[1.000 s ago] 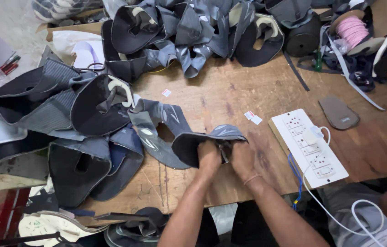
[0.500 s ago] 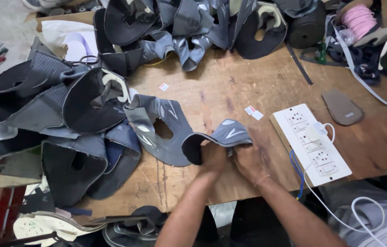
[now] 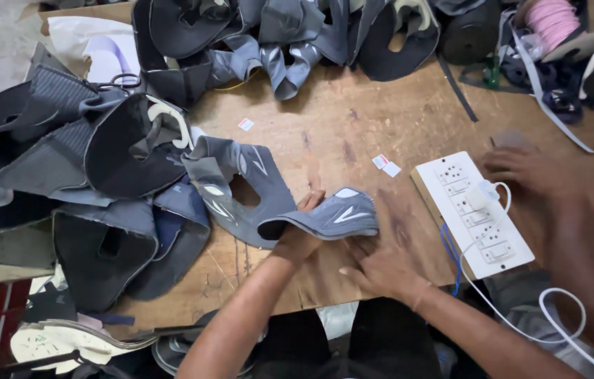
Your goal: Organizing and inspecting grey shoe upper components on a manufacturing workbench.
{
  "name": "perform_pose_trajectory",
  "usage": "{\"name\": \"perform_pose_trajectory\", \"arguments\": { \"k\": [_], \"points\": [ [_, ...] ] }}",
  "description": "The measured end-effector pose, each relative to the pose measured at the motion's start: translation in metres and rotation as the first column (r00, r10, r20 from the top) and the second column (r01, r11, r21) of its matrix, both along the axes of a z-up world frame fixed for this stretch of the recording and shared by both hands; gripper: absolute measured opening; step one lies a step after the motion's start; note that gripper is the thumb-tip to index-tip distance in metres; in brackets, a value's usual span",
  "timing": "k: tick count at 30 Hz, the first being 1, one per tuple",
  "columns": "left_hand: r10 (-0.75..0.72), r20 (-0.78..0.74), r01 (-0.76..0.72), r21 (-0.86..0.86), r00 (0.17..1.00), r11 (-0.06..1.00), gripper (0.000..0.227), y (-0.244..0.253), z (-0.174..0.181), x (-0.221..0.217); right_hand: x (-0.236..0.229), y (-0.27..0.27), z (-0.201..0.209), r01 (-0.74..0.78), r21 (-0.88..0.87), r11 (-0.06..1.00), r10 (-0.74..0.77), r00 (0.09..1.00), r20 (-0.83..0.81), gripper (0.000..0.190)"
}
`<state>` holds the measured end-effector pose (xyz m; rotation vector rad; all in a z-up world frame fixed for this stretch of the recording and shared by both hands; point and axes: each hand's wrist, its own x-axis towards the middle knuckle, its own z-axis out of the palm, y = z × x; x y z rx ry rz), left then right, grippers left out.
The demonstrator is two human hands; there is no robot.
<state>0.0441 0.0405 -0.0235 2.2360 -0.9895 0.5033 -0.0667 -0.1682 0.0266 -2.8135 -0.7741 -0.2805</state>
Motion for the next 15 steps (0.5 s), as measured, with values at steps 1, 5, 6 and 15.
{"name": "perform_pose_trajectory", "arguments": {
  "k": [1,5,6,15],
  "points": [
    [0.0,0.056,-0.005,0.094,0.998,0.996,0.037,0.001,0.01,-0.002,-0.006,-0.004,-0.007,-0.055,0.002,0.998,0.055,0.995,0.084,0.073],
    [0.056,0.216,-0.118,0.287,0.975,0.951,0.038,-0.008,0.023,-0.024,-0.009,-0.003,0.02,-0.045,-0.061,0.997,0.04,0.995,-0.091,0.064],
    [0.099,0.292,-0.189,0.3,0.951,0.935,0.04,-0.011,0.014,-0.029,-0.009,0.002,0.032,-0.015,0.018,1.0,0.016,1.0,-0.019,0.063],
    [0.326,-0.24,-0.371,-0.172,0.914,0.913,0.035,-0.02,-0.005,-0.039,0.02,0.057,-0.016,0.24,0.543,0.805,-0.214,0.97,-0.111,0.045]
  ]
}}
